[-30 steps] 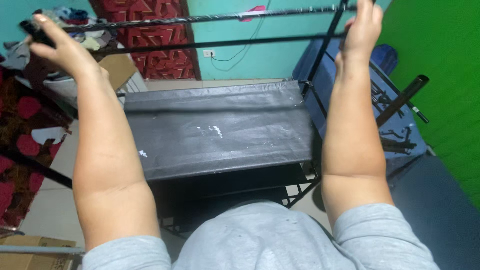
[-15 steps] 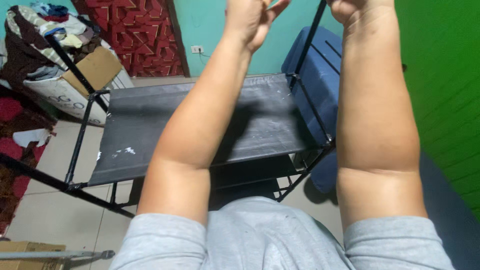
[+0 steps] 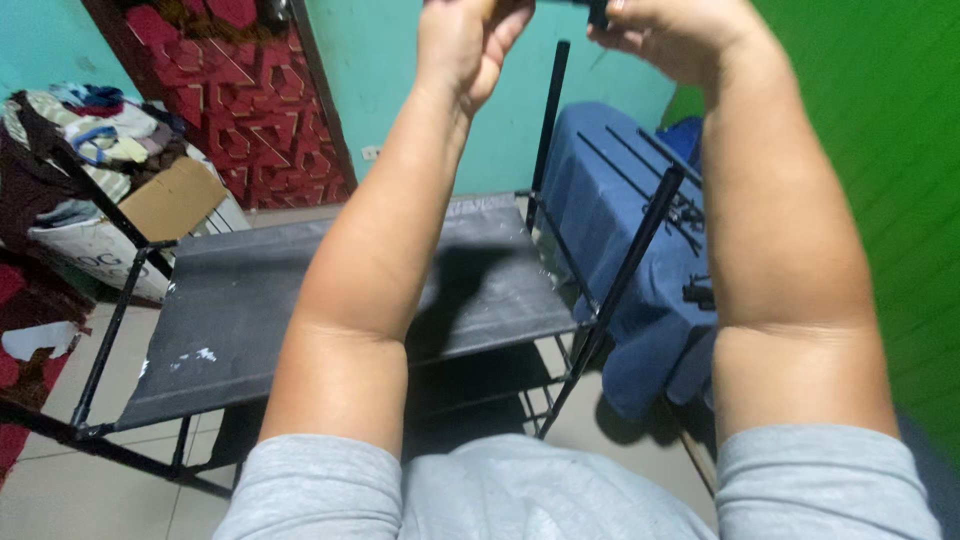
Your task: The person assembles a black metal shelving unit by inserting horizontal bars into vertical supports and attaching plastic clips to secure the frame. They repeatedly pick up bars and clips from a nearby table and fit them into the structure.
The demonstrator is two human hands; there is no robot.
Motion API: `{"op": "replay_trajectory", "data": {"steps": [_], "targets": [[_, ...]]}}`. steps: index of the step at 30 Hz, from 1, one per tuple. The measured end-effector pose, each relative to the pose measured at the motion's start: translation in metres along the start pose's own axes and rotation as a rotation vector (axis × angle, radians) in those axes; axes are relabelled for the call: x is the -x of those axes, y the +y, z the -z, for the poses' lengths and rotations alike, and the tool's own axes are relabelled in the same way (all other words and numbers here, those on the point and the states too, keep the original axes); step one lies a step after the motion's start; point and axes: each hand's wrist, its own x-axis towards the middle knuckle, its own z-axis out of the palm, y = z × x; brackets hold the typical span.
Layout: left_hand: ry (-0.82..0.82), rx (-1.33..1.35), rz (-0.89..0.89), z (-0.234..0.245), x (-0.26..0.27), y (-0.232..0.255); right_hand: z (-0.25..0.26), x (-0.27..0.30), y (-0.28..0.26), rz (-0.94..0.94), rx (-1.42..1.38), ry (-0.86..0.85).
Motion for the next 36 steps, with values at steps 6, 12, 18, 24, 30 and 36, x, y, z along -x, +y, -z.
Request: {"op": "replay_trajectory", "data": {"steps": [6,12,18,24,30,36], "targets": [[0.114,0.016,0.004,0.030,-0.008,-0.026,0.013,-0.027,0.068,0.177,-0.126,0.046],[0.237,0.007,-0.002,0.051,-0.020,-0.039,0.013,-0.062,0.123,0.164,-0.148,0.123],[0.305,-0.030,0.001,0.061,-0.012,-0.039,0.007,-0.078,0.145,0.151,-0.151,0.109],[0.319,-0.040,-0.004,0.061,-0.011,-0.039,0.008,-0.075,0.142,0.168,-0.232,0.047],[0.335,-0.071,-0.008,0.065,-0.009,-0.033,0.004,-0.078,0.143,0.162,-0.192,0.047],[0.346,-0.086,-0.002,0.073,-0.007,-0.037,0.004,-0.082,0.155,0.181,-0.205,-0.006]]}}
